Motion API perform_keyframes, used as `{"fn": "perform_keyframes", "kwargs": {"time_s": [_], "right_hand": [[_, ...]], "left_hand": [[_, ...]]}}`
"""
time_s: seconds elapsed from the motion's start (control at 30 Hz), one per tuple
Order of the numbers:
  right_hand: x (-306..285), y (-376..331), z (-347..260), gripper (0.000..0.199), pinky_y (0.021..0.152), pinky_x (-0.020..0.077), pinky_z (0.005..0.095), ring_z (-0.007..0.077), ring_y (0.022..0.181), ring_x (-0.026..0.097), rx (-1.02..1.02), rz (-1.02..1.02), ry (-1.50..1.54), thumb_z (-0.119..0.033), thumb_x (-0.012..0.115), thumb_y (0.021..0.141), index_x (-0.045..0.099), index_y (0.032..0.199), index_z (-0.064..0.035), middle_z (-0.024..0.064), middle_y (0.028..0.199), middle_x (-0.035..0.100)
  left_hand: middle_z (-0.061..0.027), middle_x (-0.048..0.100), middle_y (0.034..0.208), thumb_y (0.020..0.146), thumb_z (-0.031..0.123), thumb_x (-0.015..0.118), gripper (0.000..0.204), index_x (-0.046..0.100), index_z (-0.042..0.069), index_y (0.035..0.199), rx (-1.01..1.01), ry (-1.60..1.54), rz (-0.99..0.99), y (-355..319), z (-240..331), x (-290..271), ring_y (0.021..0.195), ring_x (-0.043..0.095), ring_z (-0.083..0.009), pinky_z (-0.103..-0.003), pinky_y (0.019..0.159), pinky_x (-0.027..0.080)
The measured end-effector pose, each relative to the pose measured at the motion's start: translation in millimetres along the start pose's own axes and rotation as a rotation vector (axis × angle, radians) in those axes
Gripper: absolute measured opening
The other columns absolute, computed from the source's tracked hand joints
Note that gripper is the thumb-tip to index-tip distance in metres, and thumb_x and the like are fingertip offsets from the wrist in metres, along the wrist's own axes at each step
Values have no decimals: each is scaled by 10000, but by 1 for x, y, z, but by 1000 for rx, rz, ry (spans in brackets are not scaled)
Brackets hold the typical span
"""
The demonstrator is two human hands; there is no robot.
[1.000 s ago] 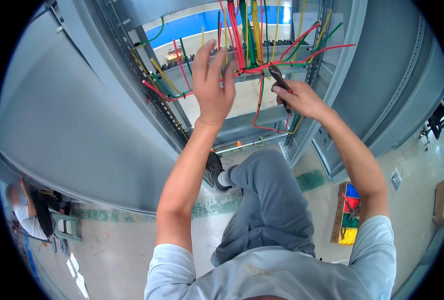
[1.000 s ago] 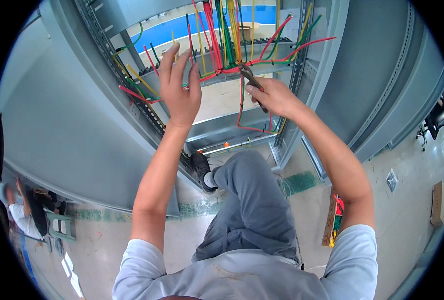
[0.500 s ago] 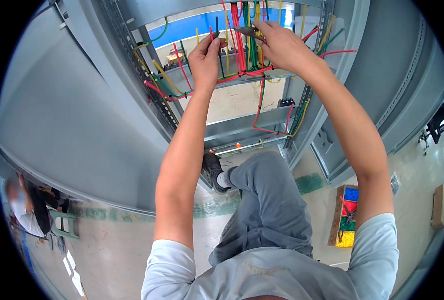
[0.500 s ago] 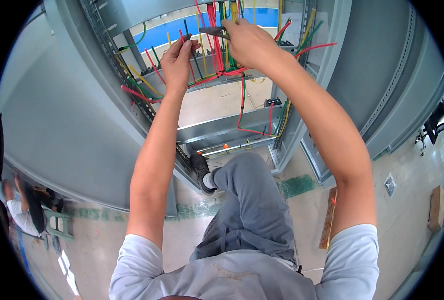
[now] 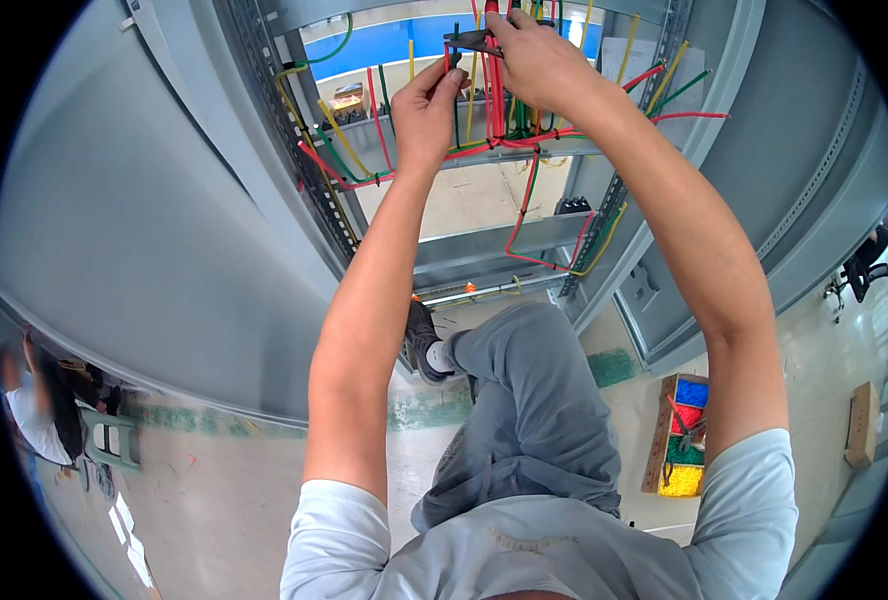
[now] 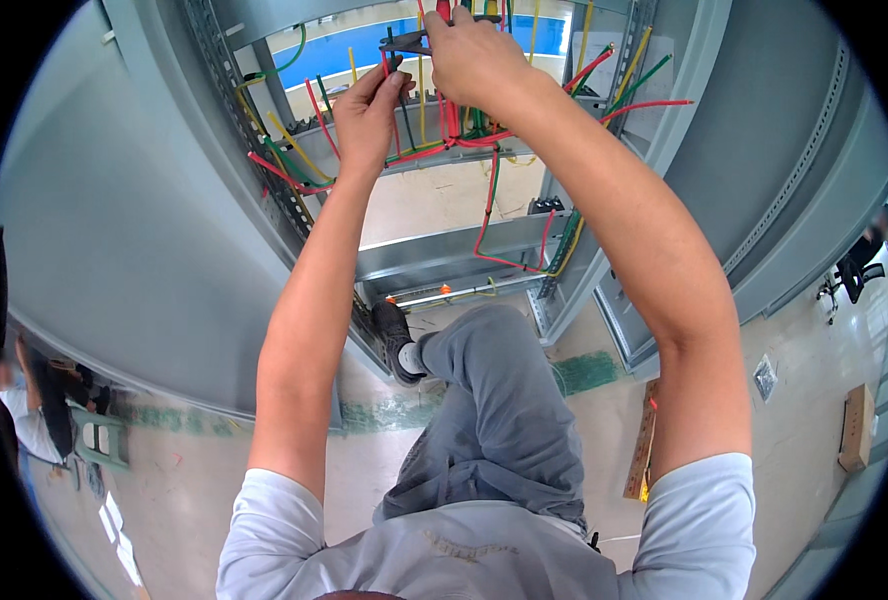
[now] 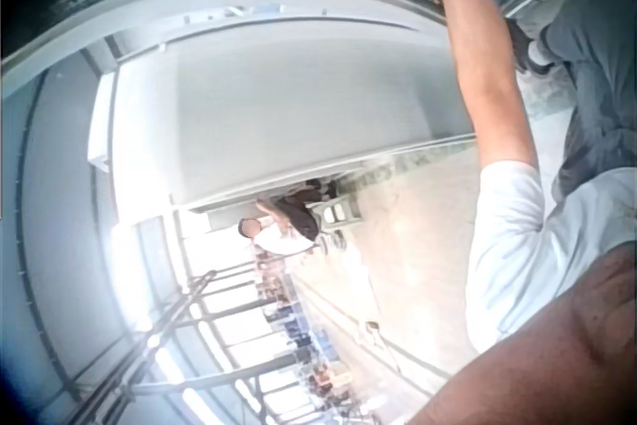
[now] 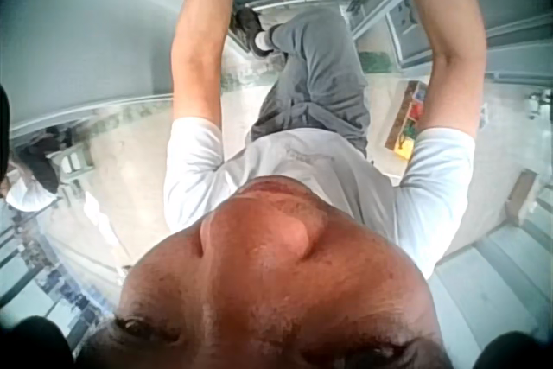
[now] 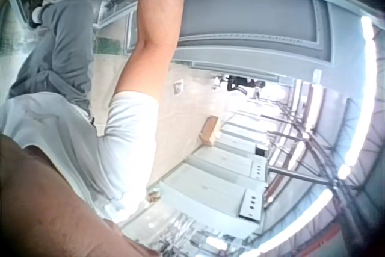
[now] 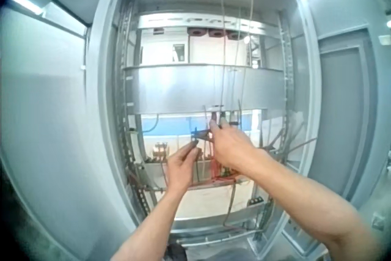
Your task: The person installs and organizes colored wires inside an open electrical cabinet. They use pliers to strip wire ends and connect them to terminal blocks, arranging the wires along the cabinet's interior.
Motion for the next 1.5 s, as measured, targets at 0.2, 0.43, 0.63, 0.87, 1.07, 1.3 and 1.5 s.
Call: {"fn": "perform_keyframes", "kwargs": {"time_s": [0.2, 0.43, 0.63, 0.87, 1.07, 1.3, 1.5], "right_hand": [[-9, 0, -3, 350, 817, 551, 498, 427, 939, 665, -92, 57, -169, -196, 581, 962, 579, 1255, -5, 240, 1047, 648], [-39, -1, -11, 141, 799, 533, 505, 386, 1032, 650, -206, 132, -244, -169, 616, 862, 692, 937, -78, 159, 946, 687], [-24, 17, 14, 150, 712, 555, 485, 396, 777, 679, -205, -23, -123, -139, 593, 865, 694, 936, -53, 165, 796, 693], [-12, -10, 29, 325, 693, 536, 437, 288, 757, 682, 122, -43, 371, -336, 631, 952, 660, 1022, -20, 125, 724, 643], [28, -135, 45, 475, 662, 489, 292, 103, 699, 602, 454, -448, 1163, -478, 576, 1015, 650, 948, -14, 27, 695, 619], [24, -181, 61, 466, 635, 494, 281, 116, 665, 599, 532, -593, 988, -463, 529, 1037, 666, 1004, -19, 50, 738, 641], [26, -174, 66, 431, 676, 498, 402, 242, 690, 638, 408, -451, 953, -411, 526, 1027, 634, 1024, 6, 112, 770, 642]], "left_hand": [[-112, 759, 990, 971, 75, 646, 282, 694, -32, 1228, 38, 21, 18, 0, 0, 1, 906, 719, -144, -282, 822, 556], [-103, 746, 1008, 985, 60, 636, 277, 686, -31, 1242, 50, 37, 14, 0, -3, -3, 895, 719, -146, -268, 823, 563], [-102, 738, 1025, 989, 66, 632, 284, 678, -36, 1251, 29, 27, -7, 0, -2, 2, 932, 711, -143, -262, 844, 553], [-148, 727, 1106, 977, 94, 649, 367, 623, -47, 1315, 35, 212, -15, -2, 12, 3, 1023, 705, -193, -308, 908, 544], [-219, 659, 1282, 974, 114, 647, 425, 571, -46, 1360, 545, 612, -37, -65, 45, 28, 1200, 646, -317, -383, 1024, 490], [-261, 590, 1383, 976, 142, 651, 525, 489, -68, 1429, 300, 562, 82, -50, 32, 41, 1301, 575, -351, -398, 1074, 448], [-276, 599, 1358, 963, 116, 652, 547, 472, -70, 1445, 307, 592, 171, -42, 27, 58, 1263, 605, -334, -410, 1042, 481]]}}
Point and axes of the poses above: each hand's wrist, its own y-axis towards the middle knuckle, its own x-axis out of the palm, z = x × y, the point moved 1 cm from there along y, towards the middle knuckle
